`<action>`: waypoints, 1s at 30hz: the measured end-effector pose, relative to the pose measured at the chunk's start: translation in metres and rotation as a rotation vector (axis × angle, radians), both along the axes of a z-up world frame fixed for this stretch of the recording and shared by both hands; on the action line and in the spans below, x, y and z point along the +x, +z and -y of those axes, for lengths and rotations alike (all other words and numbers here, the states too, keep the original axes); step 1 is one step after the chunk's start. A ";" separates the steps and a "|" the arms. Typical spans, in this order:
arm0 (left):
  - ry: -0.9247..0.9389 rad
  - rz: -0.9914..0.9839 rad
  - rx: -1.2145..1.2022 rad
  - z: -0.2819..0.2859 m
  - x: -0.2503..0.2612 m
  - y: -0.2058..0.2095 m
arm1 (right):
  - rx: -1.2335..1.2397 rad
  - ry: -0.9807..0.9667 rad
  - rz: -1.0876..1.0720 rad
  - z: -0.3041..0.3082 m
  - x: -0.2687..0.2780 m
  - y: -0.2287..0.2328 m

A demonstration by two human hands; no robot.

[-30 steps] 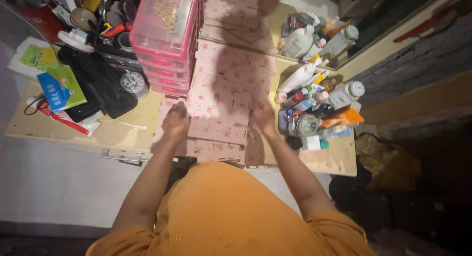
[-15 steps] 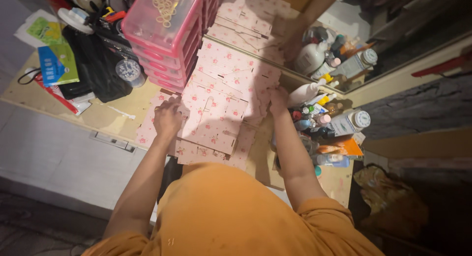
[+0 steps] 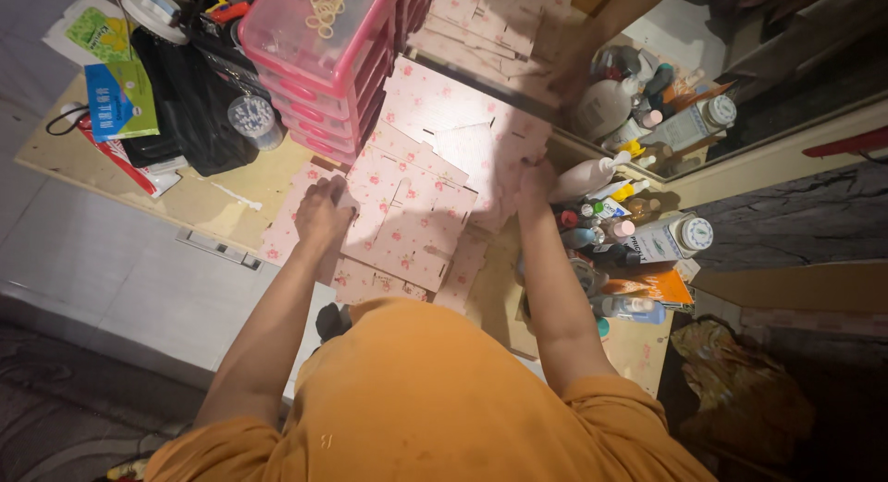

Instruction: The person assembles small pink floral-patterned paper boxes by hand on a cluttered countertop. They fold the flat pieces into box shapes, interlock the tabs, and stack the finished boxes.

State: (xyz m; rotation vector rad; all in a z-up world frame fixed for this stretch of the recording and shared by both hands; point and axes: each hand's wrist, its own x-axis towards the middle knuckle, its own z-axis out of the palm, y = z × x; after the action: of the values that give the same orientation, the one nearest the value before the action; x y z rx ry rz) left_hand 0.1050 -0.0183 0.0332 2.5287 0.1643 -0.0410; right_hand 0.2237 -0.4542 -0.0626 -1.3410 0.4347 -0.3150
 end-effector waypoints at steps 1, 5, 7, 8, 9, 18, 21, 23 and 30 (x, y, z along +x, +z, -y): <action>-0.019 -0.006 0.012 0.000 0.001 -0.001 | -0.049 0.016 0.024 0.001 -0.002 0.004; -0.016 0.067 -0.077 0.003 0.005 -0.014 | -0.741 -0.037 -0.139 0.009 -0.010 0.025; -0.013 0.078 -0.107 0.003 0.006 -0.024 | -0.559 -0.047 -0.073 0.009 -0.008 0.035; -0.013 0.109 -0.112 0.002 0.007 -0.030 | -0.117 0.045 0.060 0.011 -0.005 0.040; -0.013 0.140 -0.117 0.002 0.009 -0.036 | 0.327 0.134 0.189 0.013 -0.003 0.045; -0.028 0.127 -0.093 -0.001 0.017 -0.065 | 0.227 0.007 0.725 -0.007 -0.004 0.077; -0.020 0.103 -0.098 0.000 0.017 -0.063 | 0.043 -0.059 0.688 -0.017 -0.011 0.100; -0.026 0.075 -0.111 0.000 0.017 -0.059 | -0.098 -0.082 0.659 -0.021 -0.017 0.118; -0.058 0.032 -0.108 0.003 0.014 -0.045 | -0.290 -0.080 0.683 -0.028 -0.031 0.164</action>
State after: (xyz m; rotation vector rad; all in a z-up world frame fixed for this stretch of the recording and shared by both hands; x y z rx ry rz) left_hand 0.1194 -0.0213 -0.0122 2.4247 0.0743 -0.0313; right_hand 0.1929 -0.4257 0.1013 -1.3999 -0.1387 -0.8929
